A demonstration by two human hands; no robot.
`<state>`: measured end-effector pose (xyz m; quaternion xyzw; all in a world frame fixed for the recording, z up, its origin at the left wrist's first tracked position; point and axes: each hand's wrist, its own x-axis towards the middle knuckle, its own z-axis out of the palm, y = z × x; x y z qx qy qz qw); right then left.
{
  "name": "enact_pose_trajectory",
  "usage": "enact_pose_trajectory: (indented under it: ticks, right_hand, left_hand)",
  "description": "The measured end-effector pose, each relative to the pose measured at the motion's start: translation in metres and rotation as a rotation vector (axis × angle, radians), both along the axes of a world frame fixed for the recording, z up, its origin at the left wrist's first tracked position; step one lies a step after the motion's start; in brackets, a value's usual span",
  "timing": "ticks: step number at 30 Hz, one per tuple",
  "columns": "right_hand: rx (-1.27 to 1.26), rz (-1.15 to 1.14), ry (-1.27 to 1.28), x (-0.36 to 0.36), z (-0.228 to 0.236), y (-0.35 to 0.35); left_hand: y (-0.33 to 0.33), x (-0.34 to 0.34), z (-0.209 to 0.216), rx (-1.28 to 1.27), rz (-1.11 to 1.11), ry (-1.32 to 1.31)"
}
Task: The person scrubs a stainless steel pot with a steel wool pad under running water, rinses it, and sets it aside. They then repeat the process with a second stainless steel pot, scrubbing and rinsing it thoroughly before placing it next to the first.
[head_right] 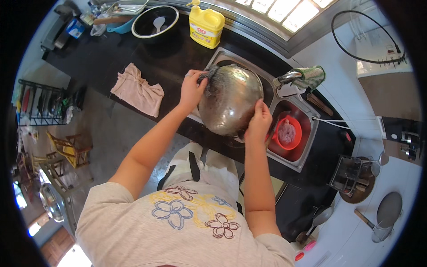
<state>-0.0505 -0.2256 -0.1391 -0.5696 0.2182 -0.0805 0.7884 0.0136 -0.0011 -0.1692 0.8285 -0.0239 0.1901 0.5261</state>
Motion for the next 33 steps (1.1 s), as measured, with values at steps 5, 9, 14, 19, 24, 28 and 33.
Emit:
enact_pose_trajectory:
  ticks: [5, 9, 14, 19, 24, 28, 33]
  right_hand:
    - [-0.083, -0.109, 0.06, -0.006, 0.0, -0.048]
    - [-0.007, -0.138, 0.052, -0.023, -0.034, -0.097]
    - [0.196, -0.118, 0.067, -0.036, -0.072, -0.124]
    - [0.426, -0.114, 0.221, -0.041, -0.121, -0.155]
    - [0.244, -0.015, 0.349, 0.015, -0.076, -0.163]
    - [0.402, 0.216, 0.436, 0.049, -0.108, -0.224]
    - [0.345, 0.274, 0.416, 0.066, -0.136, -0.219]
  left_hand:
    - [-0.007, 0.01, -0.078, 0.134, -0.049, 0.199]
    - [-0.036, 0.017, -0.14, 0.321, -0.055, 0.363]
    - [-0.06, 0.023, -0.17, 0.358, -0.189, 0.368]
    - [-0.092, 0.034, -0.188, 0.1, -0.219, 0.382]
    - [-0.081, 0.035, -0.161, -0.882, 0.017, 0.851]
    - [-0.082, 0.024, -0.158, -0.954, -0.255, 0.978]
    - [-0.101, 0.001, -0.103, -1.106, -0.25, 1.147]
